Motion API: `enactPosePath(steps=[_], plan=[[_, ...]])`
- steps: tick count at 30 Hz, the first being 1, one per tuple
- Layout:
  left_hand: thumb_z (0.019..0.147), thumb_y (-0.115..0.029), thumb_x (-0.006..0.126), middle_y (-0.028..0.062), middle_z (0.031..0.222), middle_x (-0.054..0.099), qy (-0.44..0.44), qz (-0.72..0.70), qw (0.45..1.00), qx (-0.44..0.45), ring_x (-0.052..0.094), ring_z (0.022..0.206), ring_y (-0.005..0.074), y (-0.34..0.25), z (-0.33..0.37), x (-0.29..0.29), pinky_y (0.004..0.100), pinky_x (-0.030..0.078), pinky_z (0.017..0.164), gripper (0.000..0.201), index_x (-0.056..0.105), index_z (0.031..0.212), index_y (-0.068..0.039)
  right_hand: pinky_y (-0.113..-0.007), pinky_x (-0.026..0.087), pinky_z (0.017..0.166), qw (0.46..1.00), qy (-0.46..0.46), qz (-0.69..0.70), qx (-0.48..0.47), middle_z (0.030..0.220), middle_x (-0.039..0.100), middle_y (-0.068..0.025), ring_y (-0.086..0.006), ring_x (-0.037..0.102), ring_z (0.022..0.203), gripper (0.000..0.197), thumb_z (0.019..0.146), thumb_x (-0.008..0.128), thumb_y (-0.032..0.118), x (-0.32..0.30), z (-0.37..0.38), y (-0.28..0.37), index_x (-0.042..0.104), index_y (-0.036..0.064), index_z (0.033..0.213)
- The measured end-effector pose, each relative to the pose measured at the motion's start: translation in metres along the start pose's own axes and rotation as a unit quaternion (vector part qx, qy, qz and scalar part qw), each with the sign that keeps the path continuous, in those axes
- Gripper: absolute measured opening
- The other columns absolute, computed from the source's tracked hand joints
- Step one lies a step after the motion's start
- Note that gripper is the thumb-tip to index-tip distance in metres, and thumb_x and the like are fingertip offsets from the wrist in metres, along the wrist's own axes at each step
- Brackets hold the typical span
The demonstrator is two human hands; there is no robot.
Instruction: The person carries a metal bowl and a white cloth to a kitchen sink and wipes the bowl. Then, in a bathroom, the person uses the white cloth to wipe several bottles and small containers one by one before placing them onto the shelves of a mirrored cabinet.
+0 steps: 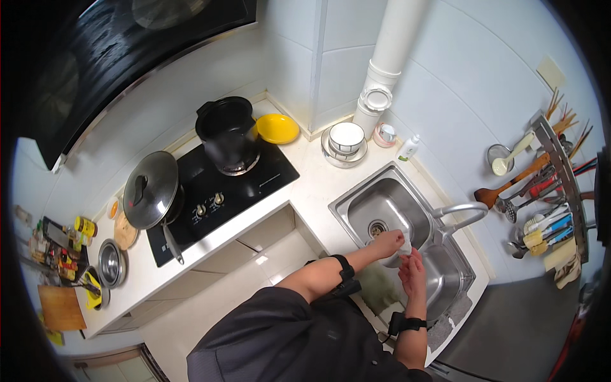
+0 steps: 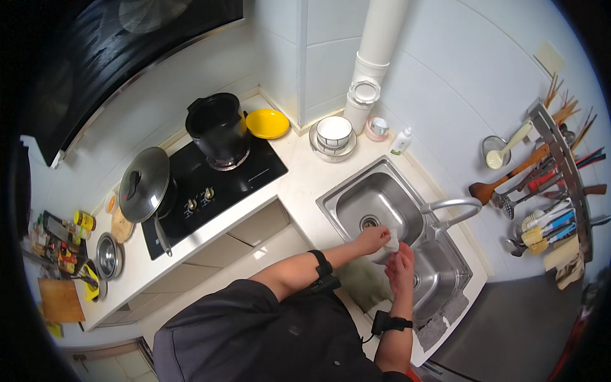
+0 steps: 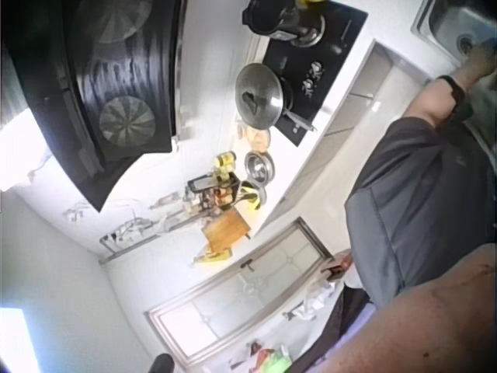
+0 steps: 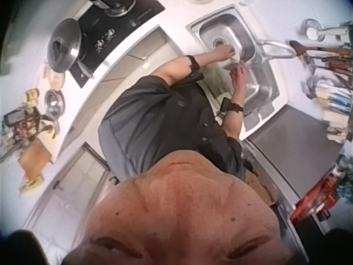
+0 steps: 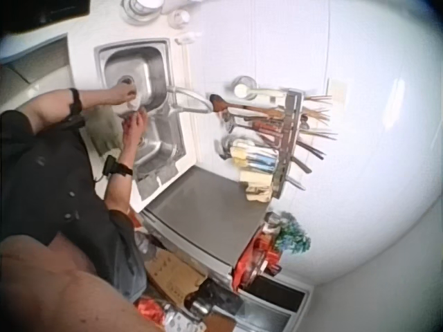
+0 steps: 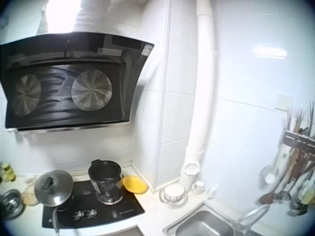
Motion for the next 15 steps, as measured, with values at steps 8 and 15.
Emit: enactPosePath(steps=[8,15], plan=[[0.081,-0.027,0.055,0.0193,0.085,0.062,-0.007,0.047,0.999,0.004,0.06,0.082,0.0352,-0.037,-0.076,0.0,0.0425,0.047,0.07,0.025,0.061,0.08,-0.002,-0.028,0.046,0.066,0.997,0.051,0.026,-0.052,0.103,0.057,-0.0003,-0.013,0.056,0.091,0.025,0.092,0.05,0.019,0.009,-0.02,-0.017,0.047,0.0117,0.116],[0.091,-0.028,0.048,0.0217,0.083,0.061,-0.217,-0.053,0.968,-0.115,0.06,0.08,0.0355,-0.035,-0.109,-0.055,0.0381,0.047,0.07,0.028,0.053,0.093,-0.001,-0.034,0.051,0.075,0.996,0.067,0.056,0.004,0.097,0.06,-0.0059,-0.0163,0.06,0.083,0.014,0.091,0.05,0.014,0.033,-0.013,-0.047,0.05,0.0073,0.104]])
Point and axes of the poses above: each hand's wrist, its own z-axis towards the middle knuckle, its own x-axis out of the palm, y = z × x, the point moved 5 cm from there along z, towards the middle knuckle
